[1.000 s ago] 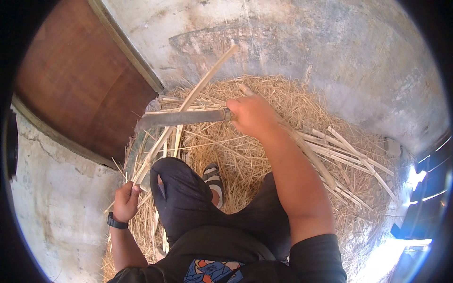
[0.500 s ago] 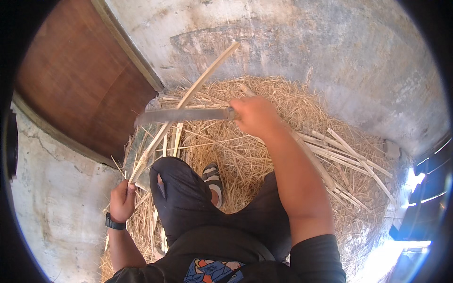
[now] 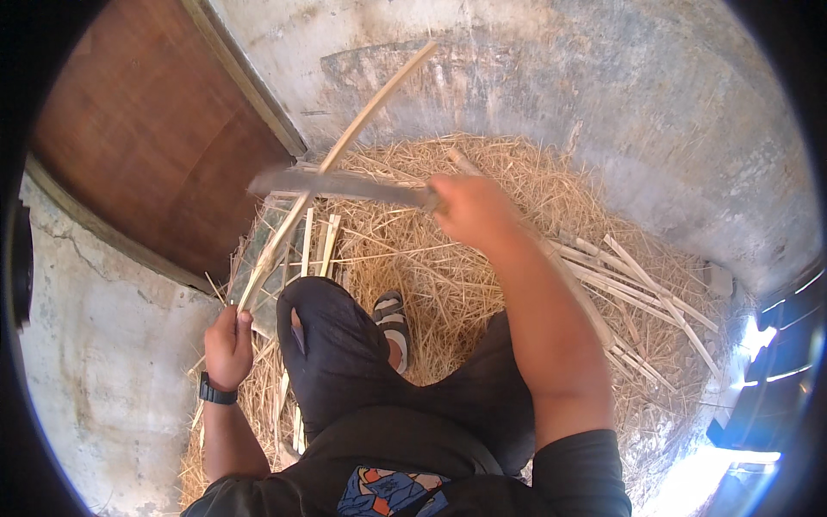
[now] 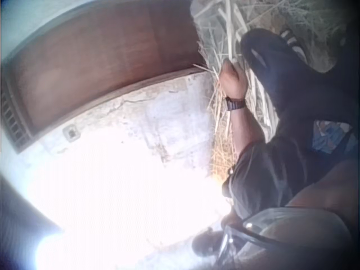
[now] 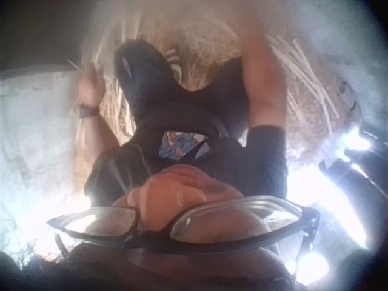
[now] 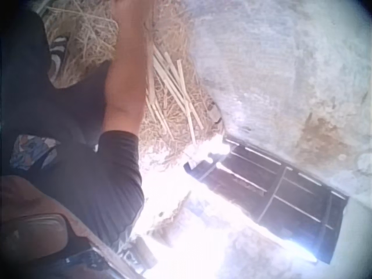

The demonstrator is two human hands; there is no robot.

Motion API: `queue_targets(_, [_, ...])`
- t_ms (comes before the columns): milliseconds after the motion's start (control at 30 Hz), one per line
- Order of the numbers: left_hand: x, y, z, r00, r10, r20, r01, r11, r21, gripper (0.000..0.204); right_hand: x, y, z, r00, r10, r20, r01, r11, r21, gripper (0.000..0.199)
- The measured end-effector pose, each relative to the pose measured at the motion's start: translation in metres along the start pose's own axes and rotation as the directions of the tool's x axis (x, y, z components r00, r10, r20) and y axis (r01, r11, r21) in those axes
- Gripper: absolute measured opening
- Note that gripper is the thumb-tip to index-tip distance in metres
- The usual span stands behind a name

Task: The person sits on a hay-covered floor and uses a machete to split long bamboo poles into thin strips. They hold the bamboo with one hand and strike it with the machete in the other, repeatedly splitting the material into smaller pieces.

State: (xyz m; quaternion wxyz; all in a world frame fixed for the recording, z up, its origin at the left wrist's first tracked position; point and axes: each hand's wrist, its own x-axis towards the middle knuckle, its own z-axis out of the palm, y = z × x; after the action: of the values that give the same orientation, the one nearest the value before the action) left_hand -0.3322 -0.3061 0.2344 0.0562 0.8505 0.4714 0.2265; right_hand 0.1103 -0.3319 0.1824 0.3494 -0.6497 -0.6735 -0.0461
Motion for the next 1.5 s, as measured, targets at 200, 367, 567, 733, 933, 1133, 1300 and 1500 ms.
queue_targets(200, [0.009,0.008,0.010,0.999,0.035,-0.017,-0.033,0.996,0.084,0.023,0.003,-0.023,-0.004,0.980,-0.105,0.170,0.128,0.983,-0.131,0.015])
queue_targets(367, [0.013,0.012,0.014,0.999,0.033,-0.041,-0.028,0.994,0.107,0.023,0.000,-0.001,-0.016,0.985,0.150,0.085,-0.131,0.972,-0.195,0.016])
queue_targets(567, [0.025,0.013,0.021,0.996,0.070,-0.047,-0.064,0.990,0.127,0.022,-0.003,-0.019,-0.001,0.980,-0.026,0.197,0.042,0.996,-0.077,0.029])
queue_targets(733, [0.021,0.008,0.019,0.999,0.024,-0.044,-0.014,0.978,0.207,0.023,0.002,-0.024,0.006,0.977,0.029,0.213,-0.008,0.995,-0.100,0.027])
queue_targets(933, [0.017,0.006,0.019,0.994,-0.015,-0.111,0.038,0.977,0.211,0.023,0.003,0.007,-0.004,0.957,0.276,0.089,-0.255,0.947,-0.196,0.019])
queue_targets(1133, [0.019,0.011,0.026,0.998,-0.010,-0.066,0.019,0.989,0.146,0.024,-0.004,-0.018,0.013,0.980,0.000,0.197,0.025,0.992,-0.122,0.017])
queue_targets(1300, [0.012,0.001,0.025,0.995,0.021,-0.095,-0.009,0.992,0.126,0.021,0.002,-0.017,0.018,0.991,-0.064,0.121,0.085,0.981,-0.176,0.017])
queue_targets(1500, [0.006,-0.014,0.016,0.992,0.001,-0.128,0.023,0.983,0.184,0.023,0.007,0.025,-0.001,0.923,0.385,0.020,-0.379,0.916,-0.135,0.023])
